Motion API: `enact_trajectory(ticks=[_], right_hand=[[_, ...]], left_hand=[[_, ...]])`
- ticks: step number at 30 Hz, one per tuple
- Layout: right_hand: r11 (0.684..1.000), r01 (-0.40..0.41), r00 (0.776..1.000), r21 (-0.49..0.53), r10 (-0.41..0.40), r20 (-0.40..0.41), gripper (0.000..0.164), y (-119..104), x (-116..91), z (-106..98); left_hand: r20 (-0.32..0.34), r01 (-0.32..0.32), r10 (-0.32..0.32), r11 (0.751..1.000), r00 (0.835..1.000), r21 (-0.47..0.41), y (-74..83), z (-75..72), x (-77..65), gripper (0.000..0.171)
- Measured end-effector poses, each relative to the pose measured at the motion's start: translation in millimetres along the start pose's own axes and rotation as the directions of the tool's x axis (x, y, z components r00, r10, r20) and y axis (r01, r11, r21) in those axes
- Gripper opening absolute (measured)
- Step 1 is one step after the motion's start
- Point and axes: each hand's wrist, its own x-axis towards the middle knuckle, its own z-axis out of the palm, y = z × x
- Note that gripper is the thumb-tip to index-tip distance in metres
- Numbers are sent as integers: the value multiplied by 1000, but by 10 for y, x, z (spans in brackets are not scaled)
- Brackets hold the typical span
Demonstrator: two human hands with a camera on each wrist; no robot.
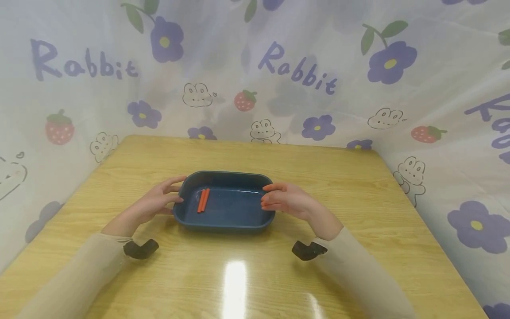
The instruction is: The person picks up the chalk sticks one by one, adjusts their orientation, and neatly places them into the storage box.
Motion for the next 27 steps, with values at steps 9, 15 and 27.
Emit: enact_trajectory(ticks=[9, 15, 27], right_hand=[[1000, 22, 998, -15, -23, -54, 36, 128, -169, -196], [999, -1, 992, -54, -6, -129, 53, 193, -230, -292], [993, -60, 957, -103, 28, -289, 58, 352, -302, -511]], left_hand=[[-5, 9, -9, 1000, 1000, -3, 3, 21, 5, 70], [-3, 8, -8, 1000, 1000, -12, -2, 11, -1, 69], [-9, 11, -11, 1000, 1000, -9, 0, 15, -7, 69]])
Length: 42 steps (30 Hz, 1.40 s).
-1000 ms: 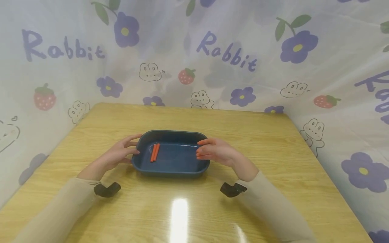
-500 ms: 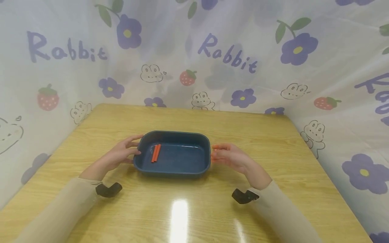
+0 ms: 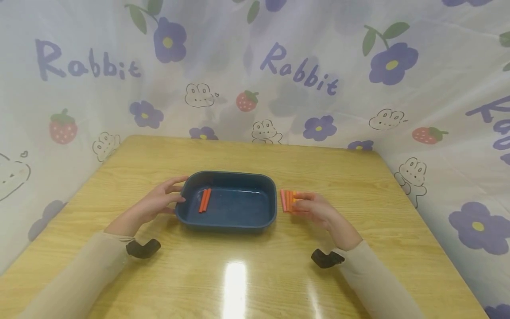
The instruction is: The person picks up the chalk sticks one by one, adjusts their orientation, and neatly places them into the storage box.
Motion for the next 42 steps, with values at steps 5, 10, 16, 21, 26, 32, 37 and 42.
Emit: enact_trajectory(ticks=[5, 10, 16, 21, 26, 32, 37, 42], right_hand=[[1000, -12, 998, 5, 12, -66, 58, 48, 48, -80], [999, -10, 993, -47, 4, -117, 57, 83, 135, -130], [990, -63, 981, -128, 38, -189, 57, 108, 245, -128], [983, -106, 971, -150, 70, -227, 58, 114, 312, -107], [966, -149, 961, -211, 92, -259, 60, 105, 367, -77], [925, -191, 951, -329, 91, -296, 59, 92, 438, -58], [883, -207, 945, -420, 69, -319, 56, 89, 474, -29], [890, -196, 942, -413, 53, -332, 56, 65, 446, 4]], left_hand=[[4, -3, 3, 1000, 1000, -2, 2, 2, -8, 69], [2, -3, 3, 1000, 1000, -2, 4, 2, -9, 69], [1, 2, -2, 1000, 1000, 1, -1, 8, -4, 68], [-4, 2, -2, 1000, 1000, 2, -14, 7, -4, 68], [-5, 0, 0, 1000, 1000, 4, -13, 5, -13, 68], [-3, -5, 5, 1000, 1000, 3, -1, 3, -20, 68], [-1, -2, 2, 1000, 1000, -2, 0, -4, -24, 68], [-1, -1, 1, 1000, 1000, -6, -9, -5, -16, 67]])
